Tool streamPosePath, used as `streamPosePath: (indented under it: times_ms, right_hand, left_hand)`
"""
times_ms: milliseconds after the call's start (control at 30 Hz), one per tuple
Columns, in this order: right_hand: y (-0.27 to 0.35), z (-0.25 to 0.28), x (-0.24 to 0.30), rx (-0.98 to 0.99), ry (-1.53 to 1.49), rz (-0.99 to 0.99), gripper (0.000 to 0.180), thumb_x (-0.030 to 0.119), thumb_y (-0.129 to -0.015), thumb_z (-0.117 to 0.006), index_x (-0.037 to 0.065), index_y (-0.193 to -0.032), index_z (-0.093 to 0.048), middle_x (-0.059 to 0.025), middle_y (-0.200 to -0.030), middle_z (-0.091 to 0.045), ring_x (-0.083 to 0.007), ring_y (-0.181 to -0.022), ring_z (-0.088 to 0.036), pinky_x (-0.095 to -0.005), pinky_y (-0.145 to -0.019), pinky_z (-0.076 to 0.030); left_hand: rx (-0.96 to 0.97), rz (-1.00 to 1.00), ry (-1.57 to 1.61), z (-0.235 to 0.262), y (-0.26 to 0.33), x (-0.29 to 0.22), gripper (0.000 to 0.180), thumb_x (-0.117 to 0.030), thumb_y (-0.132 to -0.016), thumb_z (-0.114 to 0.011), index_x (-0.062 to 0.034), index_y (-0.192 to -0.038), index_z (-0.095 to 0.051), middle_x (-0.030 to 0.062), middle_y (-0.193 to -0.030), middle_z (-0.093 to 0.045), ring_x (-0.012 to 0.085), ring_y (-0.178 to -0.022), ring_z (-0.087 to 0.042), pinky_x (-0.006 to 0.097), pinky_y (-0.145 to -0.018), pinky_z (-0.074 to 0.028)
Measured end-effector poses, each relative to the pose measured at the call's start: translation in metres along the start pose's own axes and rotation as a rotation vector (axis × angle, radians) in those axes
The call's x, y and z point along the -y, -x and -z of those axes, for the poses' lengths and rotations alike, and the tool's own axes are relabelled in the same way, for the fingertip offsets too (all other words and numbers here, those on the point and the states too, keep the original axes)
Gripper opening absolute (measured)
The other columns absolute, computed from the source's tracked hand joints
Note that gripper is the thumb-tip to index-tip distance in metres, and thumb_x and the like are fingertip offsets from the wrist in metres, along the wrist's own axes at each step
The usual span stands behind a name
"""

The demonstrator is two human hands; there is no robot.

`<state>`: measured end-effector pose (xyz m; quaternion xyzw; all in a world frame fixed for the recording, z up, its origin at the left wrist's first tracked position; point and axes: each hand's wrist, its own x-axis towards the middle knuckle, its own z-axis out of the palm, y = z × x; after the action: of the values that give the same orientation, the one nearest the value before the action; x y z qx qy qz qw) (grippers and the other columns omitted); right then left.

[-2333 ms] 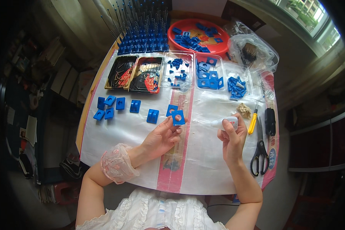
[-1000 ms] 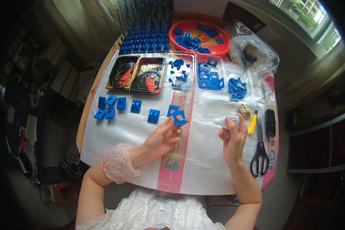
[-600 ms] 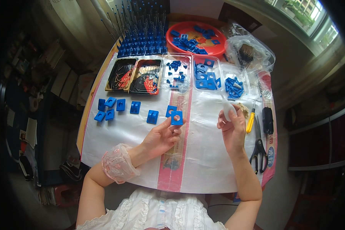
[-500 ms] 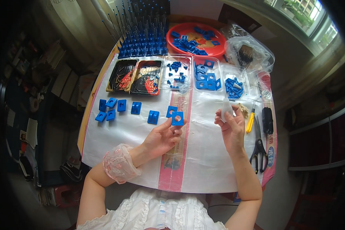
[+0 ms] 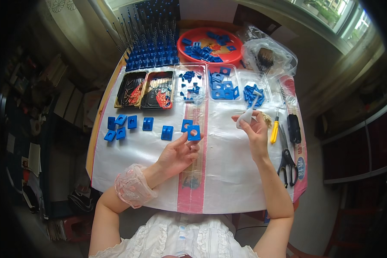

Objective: Assembling small blue plastic housings with white and red internal components on a table.

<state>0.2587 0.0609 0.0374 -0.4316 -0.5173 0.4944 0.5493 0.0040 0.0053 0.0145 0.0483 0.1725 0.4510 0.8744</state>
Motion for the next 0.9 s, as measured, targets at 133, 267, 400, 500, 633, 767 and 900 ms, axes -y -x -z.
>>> streamPosePath:
  times_ms: [133,267,400,500,633,767,900]
  right_hand:
    - [0.000,-0.004,-0.002,0.014,0.103,0.069,0.020,0.006,-0.090,-0.067,0.002,-0.107,-0.057,-0.0114,-0.105,-0.070,-0.0154,-0.098,-0.064,-0.0275,-0.083,-0.049]
    - [-0.001,0.002,-0.012,0.024,0.417,0.163,0.020,0.005,-0.083,-0.073,0.004,-0.101,-0.063,-0.0025,-0.098,-0.069,-0.0095,-0.084,-0.059,-0.0225,-0.068,-0.046]
    - [-0.001,0.004,-0.022,-0.011,0.566,0.158,0.024,0.005,-0.078,-0.077,0.006,-0.101,-0.070,0.0019,-0.090,-0.065,-0.0069,-0.072,-0.050,-0.0226,-0.056,-0.039]
    - [0.000,0.003,-0.025,-0.029,0.622,0.167,0.028,0.005,-0.077,-0.078,0.006,-0.105,-0.071,0.0017,-0.084,-0.061,-0.0062,-0.069,-0.049,-0.0229,-0.055,-0.039]
    - [0.002,0.001,-0.018,-0.020,0.676,0.078,0.030,0.005,-0.077,-0.078,0.006,-0.107,-0.071,0.0015,-0.080,-0.057,-0.0057,-0.065,-0.047,-0.0227,-0.055,-0.039]
    - [0.003,-0.001,-0.016,-0.024,0.693,0.072,0.033,0.005,-0.077,-0.078,0.007,-0.109,-0.070,0.0017,-0.081,-0.055,-0.0056,-0.063,-0.045,-0.0226,-0.055,-0.039]
    - [0.004,-0.002,-0.013,-0.026,0.698,0.036,0.036,0.004,-0.075,-0.078,0.007,-0.110,-0.070,0.0010,-0.084,-0.058,-0.0068,-0.065,-0.047,-0.0231,-0.056,-0.040]
  left_hand:
    - [-0.018,-0.001,-0.003,0.001,0.001,0.000,0.024,-0.031,-0.103,-0.050,-0.0118,-0.117,-0.053,0.0046,-0.122,-0.054,0.0080,-0.084,-0.046,0.020,-0.066,-0.041]
    - [-0.020,0.003,-0.010,0.002,0.000,0.001,0.024,-0.031,-0.103,-0.051,-0.0117,-0.117,-0.053,0.0044,-0.122,-0.054,0.0082,-0.084,-0.046,0.020,-0.066,-0.040]
    - [-0.003,0.006,-0.003,0.003,0.000,0.000,0.023,-0.031,-0.103,-0.051,-0.0119,-0.116,-0.054,0.0044,-0.123,-0.055,0.0084,-0.083,-0.046,0.021,-0.066,-0.040]
    - [0.012,0.006,0.001,0.005,-0.001,0.001,0.023,-0.031,-0.102,-0.052,-0.0112,-0.114,-0.055,0.0058,-0.124,-0.056,0.0080,-0.082,-0.046,0.021,-0.066,-0.040]
    - [0.003,0.005,0.001,0.004,0.000,0.001,0.023,-0.031,-0.102,-0.052,-0.0105,-0.111,-0.057,0.0070,-0.125,-0.056,0.0075,-0.081,-0.045,0.020,-0.066,-0.040]
    - [0.005,-0.001,-0.007,0.002,0.000,0.001,0.023,-0.031,-0.102,-0.053,-0.0105,-0.111,-0.056,0.0069,-0.125,-0.057,0.0077,-0.081,-0.045,0.020,-0.066,-0.040]
    - [0.001,-0.001,-0.004,0.003,-0.001,0.002,0.023,-0.031,-0.102,-0.053,-0.0104,-0.112,-0.056,0.0071,-0.124,-0.057,0.0080,-0.081,-0.045,0.021,-0.066,-0.040]
